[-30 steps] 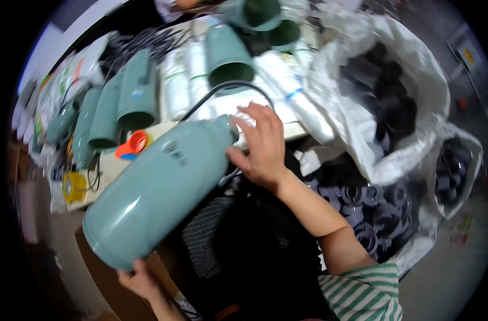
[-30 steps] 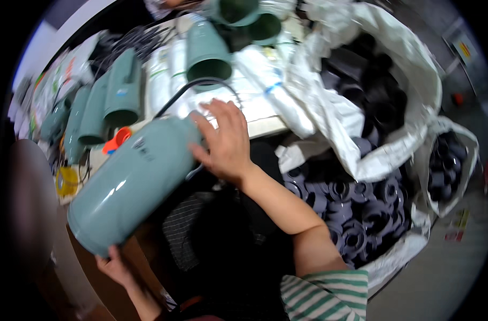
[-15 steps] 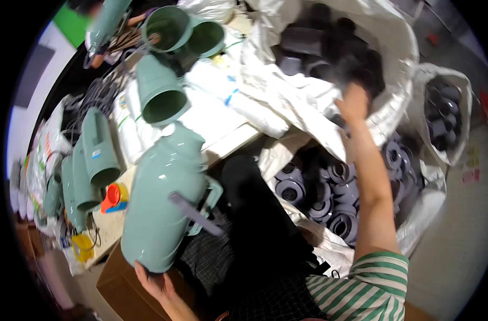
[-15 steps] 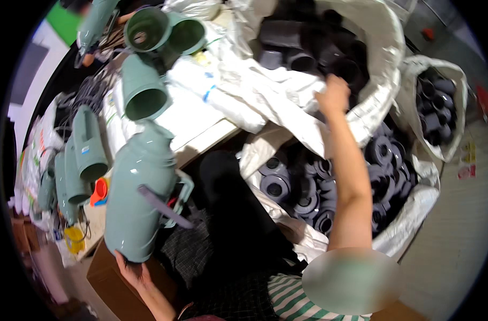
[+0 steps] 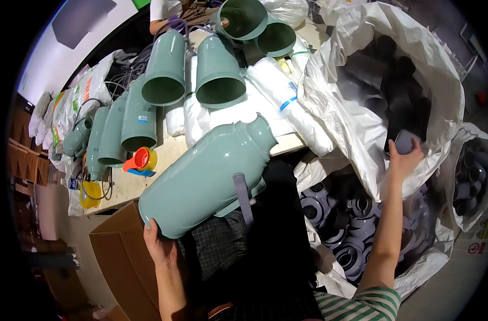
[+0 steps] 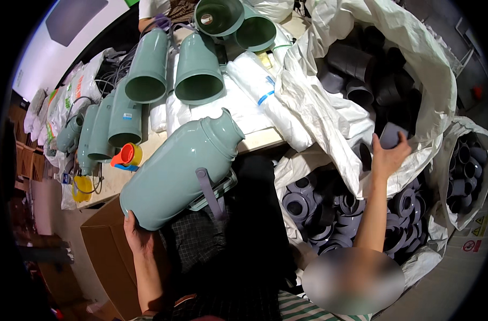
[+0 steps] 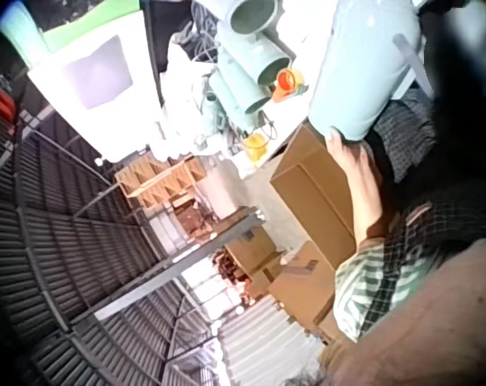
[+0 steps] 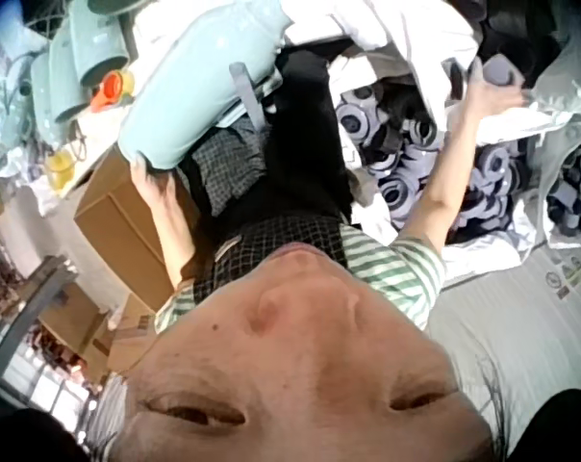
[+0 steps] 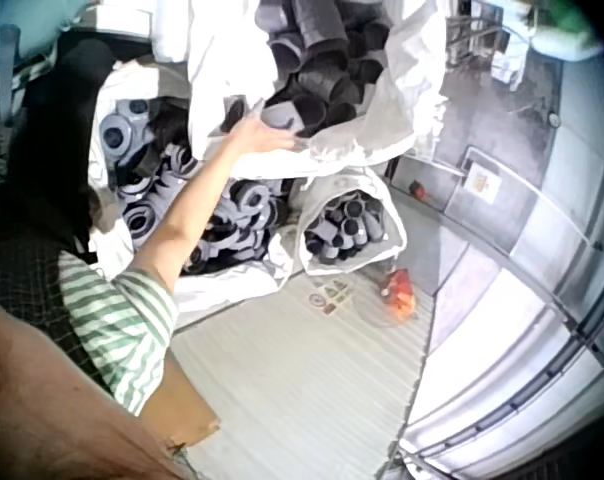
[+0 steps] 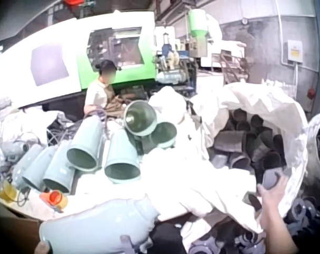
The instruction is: The person assembles light green electric kettles by attaching grey lids and handles, wrapping each unit in a clear plastic bag, and placing them into a cardboard box. The process is repeated for multiple kettles in a warehouse setting.
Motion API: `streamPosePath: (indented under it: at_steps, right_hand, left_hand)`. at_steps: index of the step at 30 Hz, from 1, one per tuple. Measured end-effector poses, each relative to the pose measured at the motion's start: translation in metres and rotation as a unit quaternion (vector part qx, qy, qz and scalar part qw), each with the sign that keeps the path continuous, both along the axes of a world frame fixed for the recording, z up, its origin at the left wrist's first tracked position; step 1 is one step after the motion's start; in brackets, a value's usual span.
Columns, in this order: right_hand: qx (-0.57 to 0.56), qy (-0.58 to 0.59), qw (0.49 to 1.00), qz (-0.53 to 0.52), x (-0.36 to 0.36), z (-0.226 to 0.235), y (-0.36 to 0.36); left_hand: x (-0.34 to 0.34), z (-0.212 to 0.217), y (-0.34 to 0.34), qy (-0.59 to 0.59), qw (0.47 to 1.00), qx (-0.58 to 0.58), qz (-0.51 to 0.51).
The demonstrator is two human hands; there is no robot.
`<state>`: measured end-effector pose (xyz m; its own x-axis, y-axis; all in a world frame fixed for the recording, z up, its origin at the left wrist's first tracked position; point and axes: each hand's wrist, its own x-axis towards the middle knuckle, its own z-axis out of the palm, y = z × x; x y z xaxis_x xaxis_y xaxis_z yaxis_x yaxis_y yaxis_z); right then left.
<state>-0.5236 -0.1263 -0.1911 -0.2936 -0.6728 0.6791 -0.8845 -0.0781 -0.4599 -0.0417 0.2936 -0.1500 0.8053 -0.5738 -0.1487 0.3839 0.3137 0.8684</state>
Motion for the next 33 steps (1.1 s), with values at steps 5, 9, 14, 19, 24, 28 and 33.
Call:
streamPosePath:
  at_steps: [5,9,14,19,24,28,33]
  right_hand:
    - [0.106,-0.731,0.532,0.415,0.073,0.032,0.072]
    - [0.333,-0.723,0.313,0.518,0.179,0.023,0.143]
    - [0.133,-0.328,0.673,0.650,0.212,0.045,0.172]
    - [0.062,-0.309,0.732,0.604,0.203,0.046,0.217]
    - [0.263,-0.503,0.643,0.515,0.181,-0.040,0.293]
    - [0.378,-0.329,0.691,0.521,0.137,-0.042,0.293]
    - [0.410,-0.326,0.833,0.178,0.059,-0.213,0.205]
  left_hand:
    - [0.007,-0.013,0.018,-0.003,1.000,0.003,-0.012]
    - [0.013,-0.012,0.025,-0.025,0.998,0.000,-0.060]
    - [0.032,-0.006,0.063,0.031,0.997,0.047,-0.062]
    - [0.044,-0.005,0.066,0.015,0.998,0.058,-0.010]
    - [0.043,0.079,0.019,-0.373,0.918,0.049,0.124]
    - [0.021,0.082,-0.039,-0.431,0.891,-0.111,-0.096]
    - [0.000,0.041,-0.127,-0.407,0.862,-0.137,-0.269]
